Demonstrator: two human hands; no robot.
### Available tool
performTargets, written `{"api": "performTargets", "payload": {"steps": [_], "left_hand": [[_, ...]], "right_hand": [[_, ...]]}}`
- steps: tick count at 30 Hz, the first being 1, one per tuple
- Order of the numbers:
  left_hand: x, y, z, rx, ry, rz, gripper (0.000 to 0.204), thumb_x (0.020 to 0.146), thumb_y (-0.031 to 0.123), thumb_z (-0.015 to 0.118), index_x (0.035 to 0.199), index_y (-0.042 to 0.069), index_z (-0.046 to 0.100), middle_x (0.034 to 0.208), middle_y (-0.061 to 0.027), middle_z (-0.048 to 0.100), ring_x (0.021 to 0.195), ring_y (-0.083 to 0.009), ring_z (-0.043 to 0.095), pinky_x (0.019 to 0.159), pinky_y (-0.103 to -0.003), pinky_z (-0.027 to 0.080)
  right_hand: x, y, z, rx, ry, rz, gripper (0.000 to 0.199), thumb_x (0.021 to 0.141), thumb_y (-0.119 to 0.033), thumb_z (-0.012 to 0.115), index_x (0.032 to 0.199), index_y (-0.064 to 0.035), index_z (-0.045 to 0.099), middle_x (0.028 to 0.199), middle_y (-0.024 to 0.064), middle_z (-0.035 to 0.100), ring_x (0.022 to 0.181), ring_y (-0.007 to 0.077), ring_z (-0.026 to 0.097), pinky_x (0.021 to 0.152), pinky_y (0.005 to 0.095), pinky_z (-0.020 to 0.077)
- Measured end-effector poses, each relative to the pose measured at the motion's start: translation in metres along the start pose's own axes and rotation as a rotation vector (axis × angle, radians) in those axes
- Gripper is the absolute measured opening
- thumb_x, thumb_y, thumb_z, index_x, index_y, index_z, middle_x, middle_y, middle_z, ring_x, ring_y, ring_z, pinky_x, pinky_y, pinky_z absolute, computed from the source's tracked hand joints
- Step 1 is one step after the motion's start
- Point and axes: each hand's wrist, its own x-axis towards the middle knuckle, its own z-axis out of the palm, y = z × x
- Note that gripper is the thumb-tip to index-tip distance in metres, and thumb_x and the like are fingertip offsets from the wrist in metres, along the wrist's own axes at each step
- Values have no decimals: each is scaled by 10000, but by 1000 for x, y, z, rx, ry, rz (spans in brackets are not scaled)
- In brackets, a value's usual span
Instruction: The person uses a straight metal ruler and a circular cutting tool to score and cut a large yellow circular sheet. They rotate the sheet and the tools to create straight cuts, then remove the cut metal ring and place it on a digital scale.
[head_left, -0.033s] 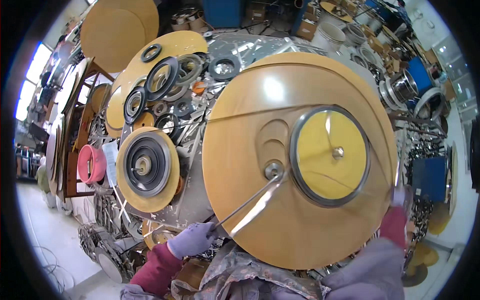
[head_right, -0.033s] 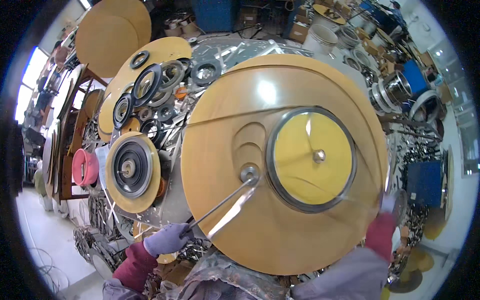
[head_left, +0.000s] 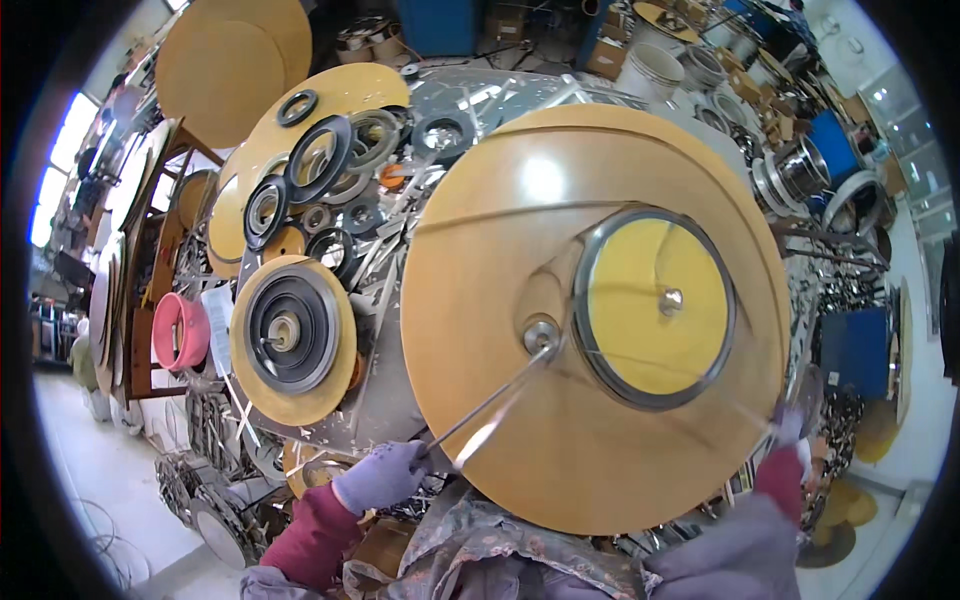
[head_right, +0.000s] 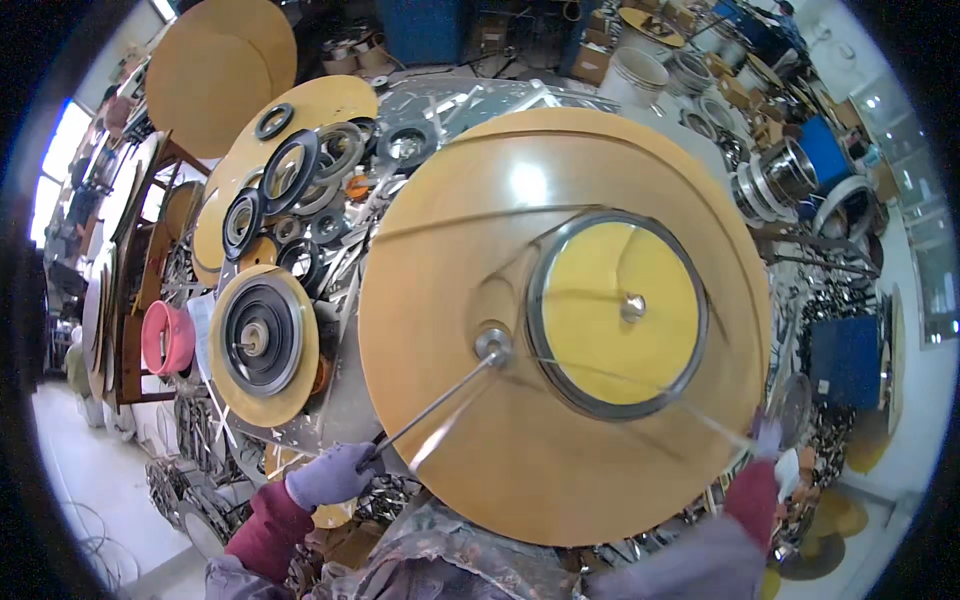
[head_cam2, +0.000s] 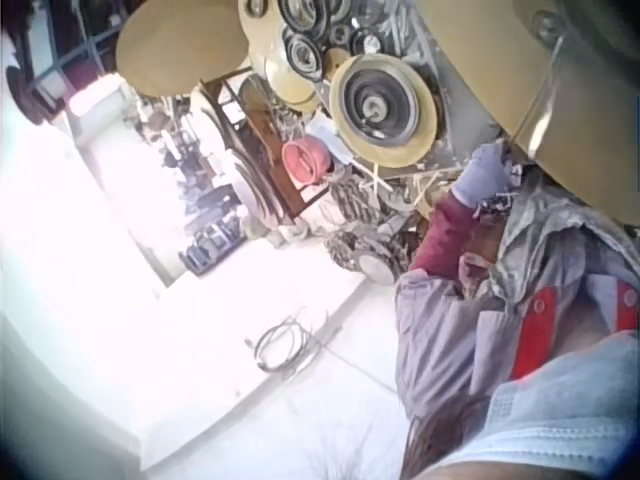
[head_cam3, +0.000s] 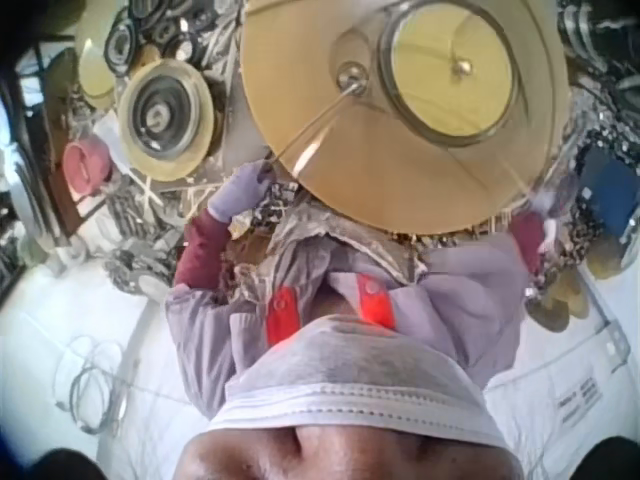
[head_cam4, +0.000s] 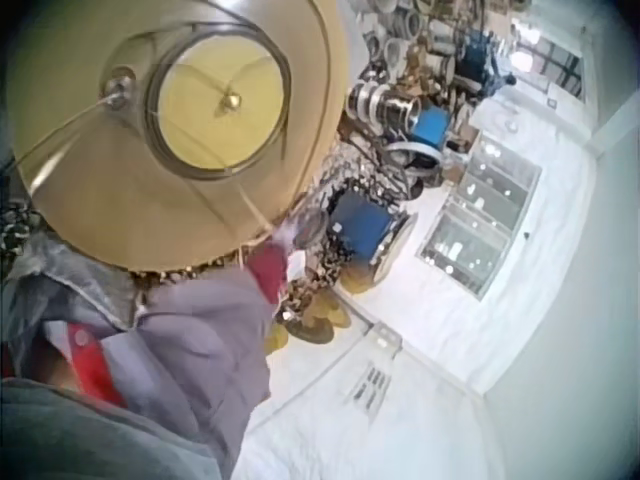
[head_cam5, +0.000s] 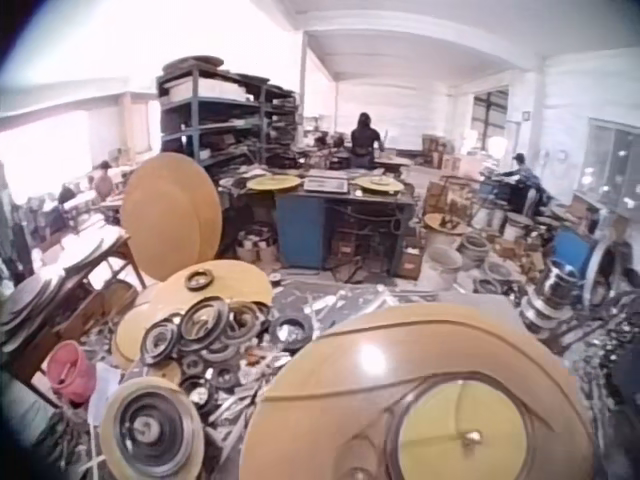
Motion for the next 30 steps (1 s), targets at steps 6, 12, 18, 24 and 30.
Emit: {"api": "performTargets", "payload": {"steps": [6, 12, 18, 24, 30], "left_hand": [[10, 8, -22, 47, 72, -4, 246, 837, 138, 509, 999, -16, 611, 837, -237, 643, 822, -403, 623, 742, -444, 489], [38, -2, -40, 37, 59, 20, 235, 844, 135, 507, 919, -49, 632, 764, -222, 649, 701, -331, 650, 669, -411, 498], [46, -13, -44, 48, 94, 61, 209, 854, 121, 518, 840, -65, 610, 644, -145, 626, 543, -221, 610, 549, -360, 487], [43, -12, -42, 84, 75, 69, 210, 861, 132, 521, 860, -55, 616, 634, -140, 621, 535, -207, 603, 540, -353, 482], [45, -16, -40, 93, 82, 32, 210, 855, 140, 530, 862, -52, 616, 630, -148, 617, 523, -219, 598, 532, -358, 477]], "right_hand": [[-377, 141, 122, 876, 22, 450, 326, 894, -199, 536, 1188, -67, 581, 1061, 111, 625, 985, 261, 587, 862, 416, 490], [-472, -53, 76, 1750, 205, 156, 315, 936, -179, 525, 1218, -45, 570, 1170, 98, 602, 1062, 241, 573, 929, 407, 478], [-546, 51, 96, 556, -131, 336, 240, 873, -193, 586, 1084, -87, 629, 934, 78, 660, 788, 215, 636, 611, 343, 468], [-660, 140, 97, -219, -754, 189, 250, 835, -294, 652, 951, -74, 678, 860, 71, 688, 792, 191, 642, 648, 325, 471], [-669, 34, 43, 745, -788, 283, 329, 838, -311, 660, 957, -5, 659, 849, 87, 661, 773, 184, 612, 696, 329, 473]]}}
